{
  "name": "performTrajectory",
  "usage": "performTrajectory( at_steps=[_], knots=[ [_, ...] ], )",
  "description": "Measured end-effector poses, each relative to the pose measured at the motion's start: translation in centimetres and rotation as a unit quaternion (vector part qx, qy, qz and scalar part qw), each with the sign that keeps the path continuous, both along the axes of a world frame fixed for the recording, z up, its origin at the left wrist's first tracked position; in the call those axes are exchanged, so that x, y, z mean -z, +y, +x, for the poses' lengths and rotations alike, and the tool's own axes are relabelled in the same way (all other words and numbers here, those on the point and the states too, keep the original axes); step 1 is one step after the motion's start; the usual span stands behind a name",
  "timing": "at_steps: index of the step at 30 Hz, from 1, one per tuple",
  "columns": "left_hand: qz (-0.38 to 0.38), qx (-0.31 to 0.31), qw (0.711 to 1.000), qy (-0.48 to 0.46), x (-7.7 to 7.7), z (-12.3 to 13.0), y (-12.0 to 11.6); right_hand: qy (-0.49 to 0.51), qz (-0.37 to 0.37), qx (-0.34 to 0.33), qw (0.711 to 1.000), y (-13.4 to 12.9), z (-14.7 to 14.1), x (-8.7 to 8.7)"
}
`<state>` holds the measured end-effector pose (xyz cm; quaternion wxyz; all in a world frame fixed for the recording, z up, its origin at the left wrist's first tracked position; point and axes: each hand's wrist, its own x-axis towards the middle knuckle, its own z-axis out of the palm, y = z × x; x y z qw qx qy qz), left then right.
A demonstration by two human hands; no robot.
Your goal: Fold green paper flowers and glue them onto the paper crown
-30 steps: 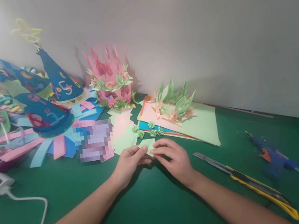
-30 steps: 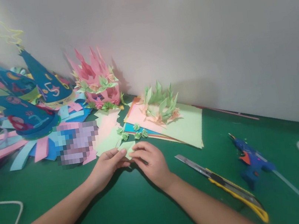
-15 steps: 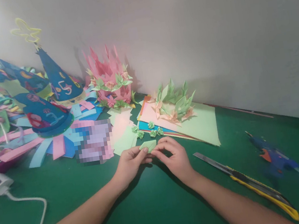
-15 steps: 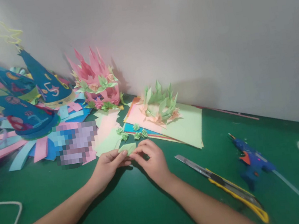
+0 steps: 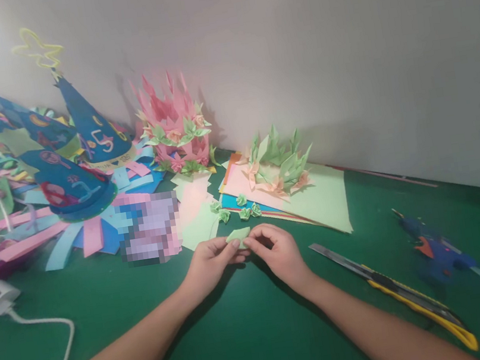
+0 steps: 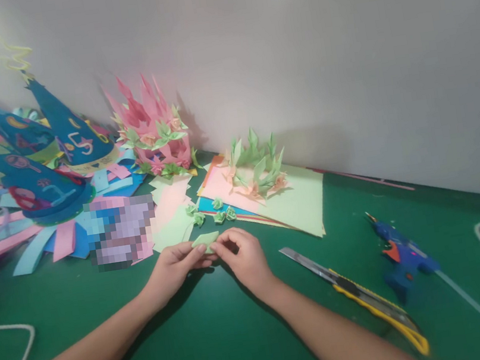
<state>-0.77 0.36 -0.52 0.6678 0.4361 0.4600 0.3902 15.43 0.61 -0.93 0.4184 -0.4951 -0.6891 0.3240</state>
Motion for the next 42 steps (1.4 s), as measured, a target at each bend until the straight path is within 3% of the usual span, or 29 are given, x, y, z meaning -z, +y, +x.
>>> performTrajectory(
  at_steps=[9,17,25,31,36,42],
  knots=[
    [0.006,-0.007,1.000,0.015,-0.67,0.17,-0.22,-0.029,0.005,0.001,1.000,0.02,-0.01,0.33],
    [0.019,-0.001,0.999,0.041,-0.26,0.04,-0.24,-0.005,-0.012,-0.003,1.000,-0.23,-0.17,-0.11],
    [-0.007,-0.046,0.999,0.019,-0.69,-0.02,-0.08,0.119,-0.046,-0.028,0.991,-0.08,-0.52,0.27],
    [0.028,-0.019,0.999,0.041,-0.86,-0.05,-0.23,0.180,-0.093,-0.059,0.978,0.06,-0.54,0.10],
    [0.066,-0.006,0.995,0.070,-0.65,-0.16,-0.23,0.141,-0.117,-0.072,0.981,0.15,-0.42,0.03],
    [0.086,0.009,0.992,0.095,-0.47,-0.42,-0.18,0.165,-0.142,-0.079,0.973,0.09,-0.36,0.25]
  ],
)
